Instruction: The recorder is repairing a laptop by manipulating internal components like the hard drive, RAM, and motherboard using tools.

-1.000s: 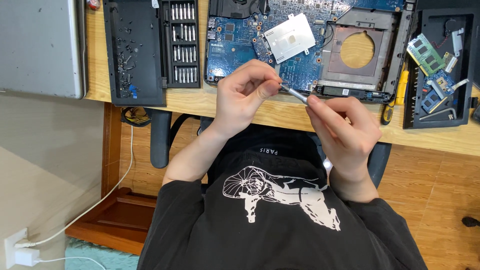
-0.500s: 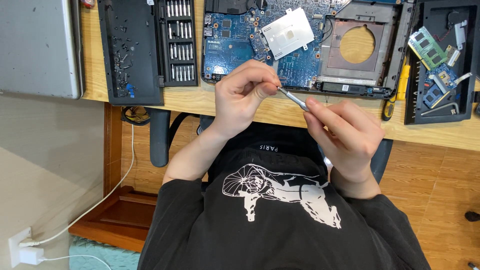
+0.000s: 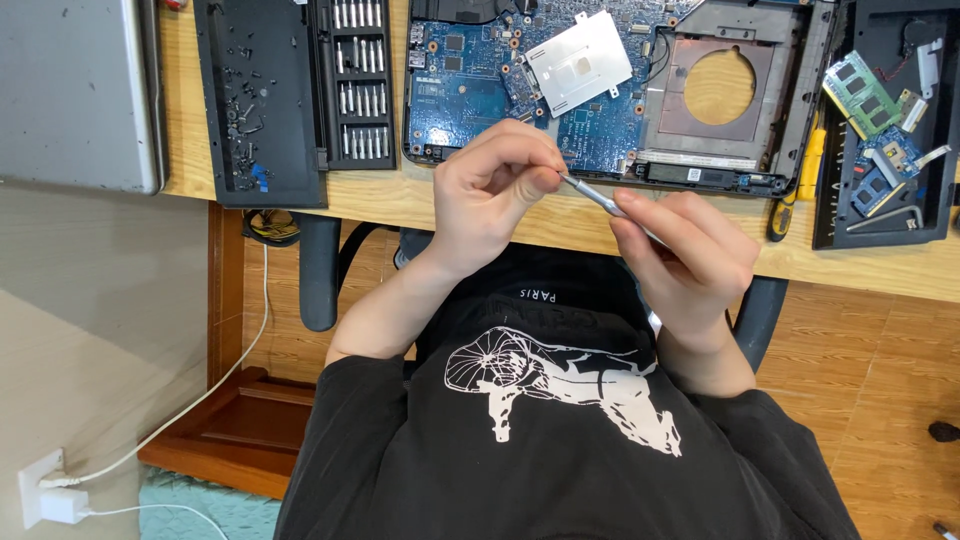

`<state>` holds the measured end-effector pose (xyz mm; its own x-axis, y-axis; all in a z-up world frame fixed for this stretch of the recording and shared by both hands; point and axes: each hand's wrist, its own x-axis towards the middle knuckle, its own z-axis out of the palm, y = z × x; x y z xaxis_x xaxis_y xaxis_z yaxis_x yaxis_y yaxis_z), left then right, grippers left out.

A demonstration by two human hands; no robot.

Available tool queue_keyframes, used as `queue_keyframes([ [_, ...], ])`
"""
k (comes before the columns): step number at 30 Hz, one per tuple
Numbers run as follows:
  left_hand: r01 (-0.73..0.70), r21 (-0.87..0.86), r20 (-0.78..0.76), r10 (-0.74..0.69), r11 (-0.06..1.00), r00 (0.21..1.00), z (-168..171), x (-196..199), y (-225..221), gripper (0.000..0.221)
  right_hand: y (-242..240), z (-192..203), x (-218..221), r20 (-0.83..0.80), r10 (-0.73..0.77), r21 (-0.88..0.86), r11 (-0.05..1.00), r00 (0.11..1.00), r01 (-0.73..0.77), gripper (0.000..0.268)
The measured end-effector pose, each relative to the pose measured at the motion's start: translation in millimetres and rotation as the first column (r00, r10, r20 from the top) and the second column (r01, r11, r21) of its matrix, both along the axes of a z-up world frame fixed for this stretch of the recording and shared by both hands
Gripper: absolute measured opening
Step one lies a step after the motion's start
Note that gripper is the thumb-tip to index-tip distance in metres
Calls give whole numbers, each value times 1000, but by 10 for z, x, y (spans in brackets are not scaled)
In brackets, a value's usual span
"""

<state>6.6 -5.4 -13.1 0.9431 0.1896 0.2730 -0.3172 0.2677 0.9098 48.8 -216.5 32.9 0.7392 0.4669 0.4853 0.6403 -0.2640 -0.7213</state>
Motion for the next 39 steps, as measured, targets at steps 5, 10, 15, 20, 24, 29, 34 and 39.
queue_keyframes([
  [5,46,-12,41,-45,999,998,44,-25,-13,10,-65,-183,46,-64,56,109,993,996,-48,22],
  [10,77,-36,99,-73,996,992,84,-37,-53,10,-120,-476,26,-171,125,249,965,977,-80,19],
  [15,96,-47,121,-90,994,989,131,6,-126,11,-114,-676,3,-285,116,404,915,952,10,21],
  [20,111,-82,128,-99,990,987,201,76,-224,14,-124,-670,8,-236,86,434,901,968,26,25],
  [24,119,-100,124,-106,988,987,202,97,-271,17,-121,-644,24,-236,94,467,884,967,28,28],
  [29,116,-95,134,-103,989,986,183,105,-277,18,-104,-663,17,-238,88,492,869,967,43,28],
  [34,109,-88,133,-97,990,986,173,98,-274,20,-96,-627,12,-251,91,481,876,964,43,28],
  [39,143,-83,90,-135,986,987,272,104,-250,30,-106,-651,17,-247,73,472,880,966,55,28],
])
